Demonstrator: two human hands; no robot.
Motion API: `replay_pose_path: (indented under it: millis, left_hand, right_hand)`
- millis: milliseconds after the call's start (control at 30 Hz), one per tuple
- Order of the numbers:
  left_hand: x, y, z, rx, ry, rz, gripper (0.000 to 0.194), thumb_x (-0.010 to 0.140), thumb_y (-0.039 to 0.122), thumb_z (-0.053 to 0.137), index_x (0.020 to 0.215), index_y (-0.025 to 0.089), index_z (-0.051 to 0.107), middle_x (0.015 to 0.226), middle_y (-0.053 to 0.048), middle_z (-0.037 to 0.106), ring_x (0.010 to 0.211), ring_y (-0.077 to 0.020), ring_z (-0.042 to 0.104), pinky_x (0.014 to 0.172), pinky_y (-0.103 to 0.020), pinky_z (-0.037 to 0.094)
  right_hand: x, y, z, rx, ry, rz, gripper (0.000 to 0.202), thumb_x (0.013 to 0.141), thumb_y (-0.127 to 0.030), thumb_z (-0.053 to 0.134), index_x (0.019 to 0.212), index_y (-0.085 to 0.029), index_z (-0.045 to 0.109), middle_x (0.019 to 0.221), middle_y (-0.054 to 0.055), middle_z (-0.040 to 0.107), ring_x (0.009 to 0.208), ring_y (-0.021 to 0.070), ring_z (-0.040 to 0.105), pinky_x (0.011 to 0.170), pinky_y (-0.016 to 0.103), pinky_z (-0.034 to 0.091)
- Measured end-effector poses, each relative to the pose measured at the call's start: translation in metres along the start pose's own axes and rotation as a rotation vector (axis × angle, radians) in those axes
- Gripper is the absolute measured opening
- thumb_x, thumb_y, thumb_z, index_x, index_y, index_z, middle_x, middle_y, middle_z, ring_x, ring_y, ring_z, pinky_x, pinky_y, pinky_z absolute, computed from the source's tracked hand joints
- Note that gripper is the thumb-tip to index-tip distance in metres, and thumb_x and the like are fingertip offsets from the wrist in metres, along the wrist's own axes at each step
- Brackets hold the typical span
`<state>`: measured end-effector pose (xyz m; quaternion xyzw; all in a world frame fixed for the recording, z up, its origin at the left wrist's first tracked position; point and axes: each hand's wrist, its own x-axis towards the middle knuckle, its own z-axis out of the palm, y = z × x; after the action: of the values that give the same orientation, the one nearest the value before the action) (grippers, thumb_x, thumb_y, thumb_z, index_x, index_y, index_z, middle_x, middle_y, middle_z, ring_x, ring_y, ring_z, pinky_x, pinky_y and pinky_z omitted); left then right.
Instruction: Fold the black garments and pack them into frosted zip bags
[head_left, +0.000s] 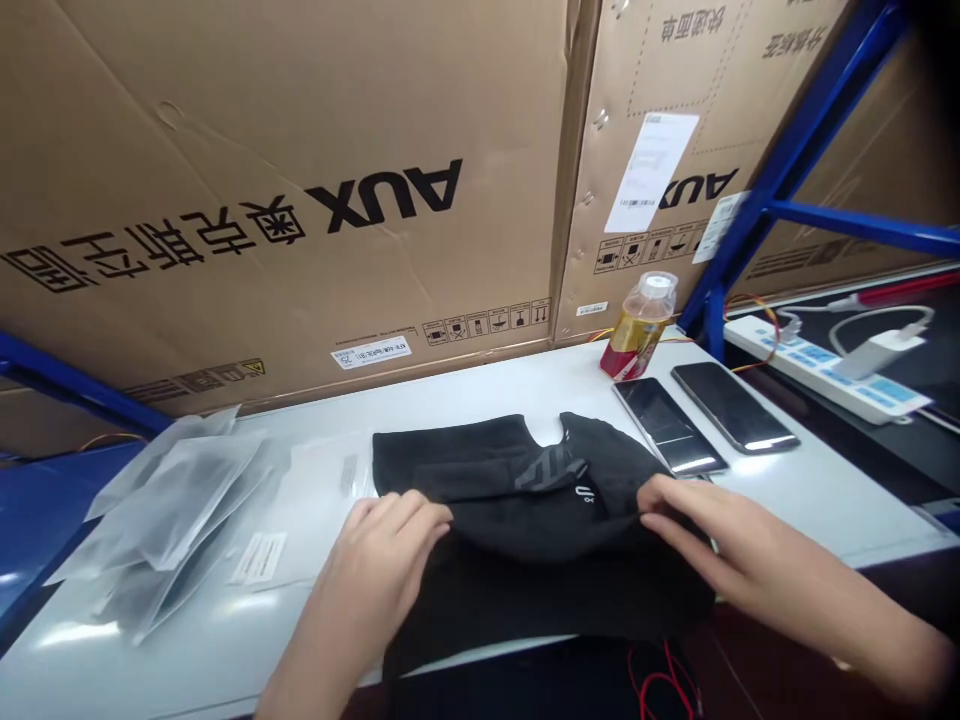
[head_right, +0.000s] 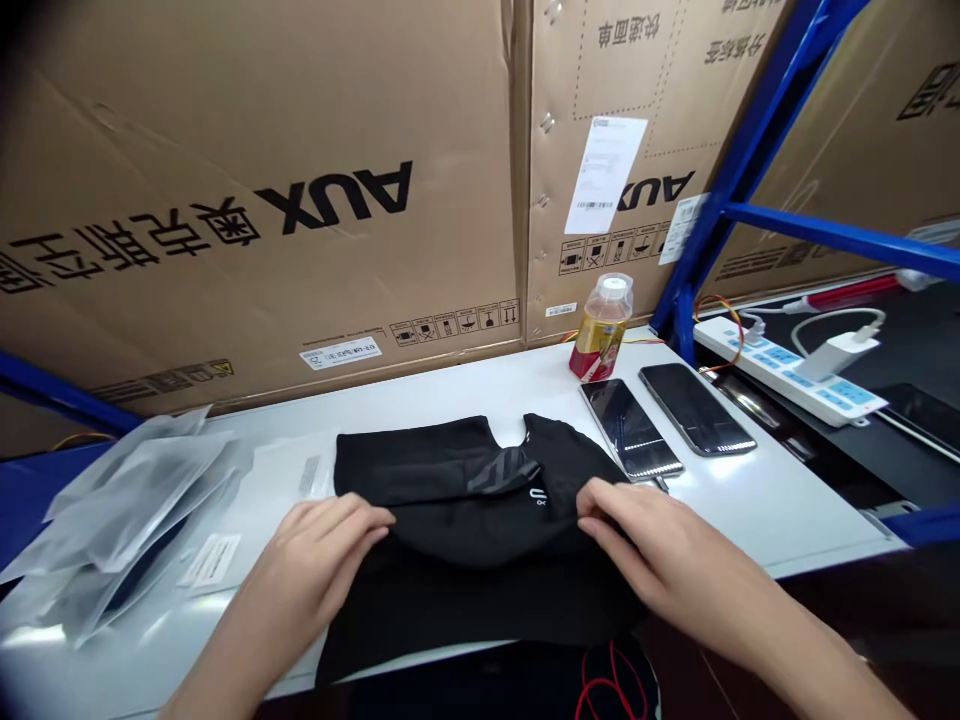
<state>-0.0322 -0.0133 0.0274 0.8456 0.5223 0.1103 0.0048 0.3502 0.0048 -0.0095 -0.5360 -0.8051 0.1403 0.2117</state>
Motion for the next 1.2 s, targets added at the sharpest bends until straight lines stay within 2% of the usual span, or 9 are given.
replay_pose_path:
  millis: [133, 233, 400, 600, 767, 867, 933, 1067, 1200]
  left_hand:
    - [0.037, 0.002, 0.018, 0.159, -0.007, -0.099, 0.027, 0.099, 0.006, 0.049, 0.102, 0.021, 0.071, 0.103, -0.008, 0.072, 0.094, -0.0284, 0.067, 0.084, -0.046, 0.051]
    - [0.045, 0.028, 0.035, 0.120, 0.043, -0.024, 0.052, 0.091, -0.007, 0.046, 0.127, 0.023, 0.068, 0.137, -0.009, 0.068, 0.129, -0.0305, 0.060, 0.108, -0.053, 0.046]
    - [0.039, 0.063, 0.062, -0.105, -0.031, 0.240, 0.051, 0.107, 0.032, 0.055, 0.157, 0.031, 0.046, 0.165, -0.003, 0.048, 0.156, -0.0285, 0.040, 0.127, -0.058, 0.034]
    - [0.044, 0.070, 0.065, -0.157, -0.091, 0.227, 0.052, 0.110, 0.044, 0.048, 0.158, 0.026, 0.046, 0.167, -0.004, 0.045, 0.160, -0.0297, 0.032, 0.129, -0.059, 0.032]
    - [0.058, 0.095, 0.075, -0.212, -0.098, 0.223, 0.058, 0.109, 0.055, 0.044, 0.157, 0.023, 0.048, 0.165, -0.008, 0.048, 0.158, -0.0308, 0.037, 0.130, -0.060, 0.029]
    - [0.062, 0.104, 0.077, -0.247, -0.108, 0.201, 0.061, 0.108, 0.056, 0.044, 0.157, 0.021, 0.048, 0.165, -0.010, 0.047, 0.158, -0.0321, 0.036, 0.131, -0.061, 0.029]
    - [0.057, 0.101, 0.070, -0.248, -0.118, 0.198, 0.061, 0.107, 0.053, 0.049, 0.159, 0.020, 0.046, 0.165, -0.010, 0.047, 0.159, -0.0333, 0.032, 0.130, -0.063, 0.029]
    - [0.028, 0.067, 0.044, -0.208, -0.121, 0.138, 0.043, 0.104, 0.037, 0.060, 0.145, 0.024, 0.062, 0.152, -0.010, 0.063, 0.150, -0.0339, 0.048, 0.125, -0.066, 0.037]
    - [-0.002, 0.026, 0.032, -0.218, -0.037, 0.049, 0.033, 0.107, 0.024, 0.052, 0.135, 0.027, 0.070, 0.139, -0.004, 0.073, 0.130, -0.0247, 0.069, 0.118, -0.051, 0.051]
  right_hand:
    - [0.030, 0.008, 0.028, -0.152, -0.003, -0.040, 0.027, 0.106, -0.040, 0.048, 0.091, -0.025, 0.064, 0.096, 0.008, 0.067, 0.084, 0.0264, 0.063, 0.076, 0.041, 0.052]
    - [0.031, 0.015, 0.046, -0.162, 0.067, -0.028, 0.023, 0.106, -0.040, 0.049, 0.099, -0.024, 0.065, 0.104, 0.009, 0.066, 0.092, 0.0271, 0.062, 0.082, 0.043, 0.052]
    - [0.004, 0.028, 0.043, -0.171, 0.224, 0.095, 0.044, 0.101, -0.060, 0.055, 0.124, -0.025, 0.065, 0.120, 0.013, 0.065, 0.110, 0.0346, 0.061, 0.094, 0.053, 0.049]
    - [-0.019, 0.033, 0.034, -0.175, 0.197, 0.166, 0.046, 0.095, -0.071, 0.055, 0.098, -0.027, 0.065, 0.115, 0.013, 0.067, 0.103, 0.0362, 0.063, 0.087, 0.053, 0.051]
    - [-0.006, 0.003, 0.021, -0.087, 0.123, 0.330, 0.033, 0.096, -0.060, 0.062, 0.095, -0.029, 0.053, 0.080, 0.003, 0.066, 0.063, 0.0251, 0.064, 0.056, 0.038, 0.049]
    - [0.019, -0.037, 0.019, -0.080, 0.318, 0.260, 0.029, 0.099, -0.047, 0.059, 0.120, -0.027, 0.054, 0.113, 0.013, 0.069, 0.091, 0.0332, 0.072, 0.068, 0.043, 0.056]
    - [0.034, -0.067, 0.027, -0.050, 0.379, 0.162, 0.039, 0.103, -0.036, 0.052, 0.140, -0.025, 0.049, 0.127, 0.018, 0.065, 0.107, 0.0358, 0.071, 0.080, 0.047, 0.059]
    - [0.042, -0.101, 0.056, 0.085, 0.187, -0.084, 0.062, 0.105, -0.034, 0.053, 0.162, -0.023, 0.032, 0.132, 0.018, 0.069, 0.116, 0.0354, 0.070, 0.095, 0.053, 0.060]
    - [0.033, -0.090, 0.059, 0.306, 0.091, -0.136, 0.041, 0.108, -0.029, 0.046, 0.148, -0.029, 0.055, 0.134, 0.009, 0.072, 0.120, 0.0271, 0.071, 0.101, 0.044, 0.060]
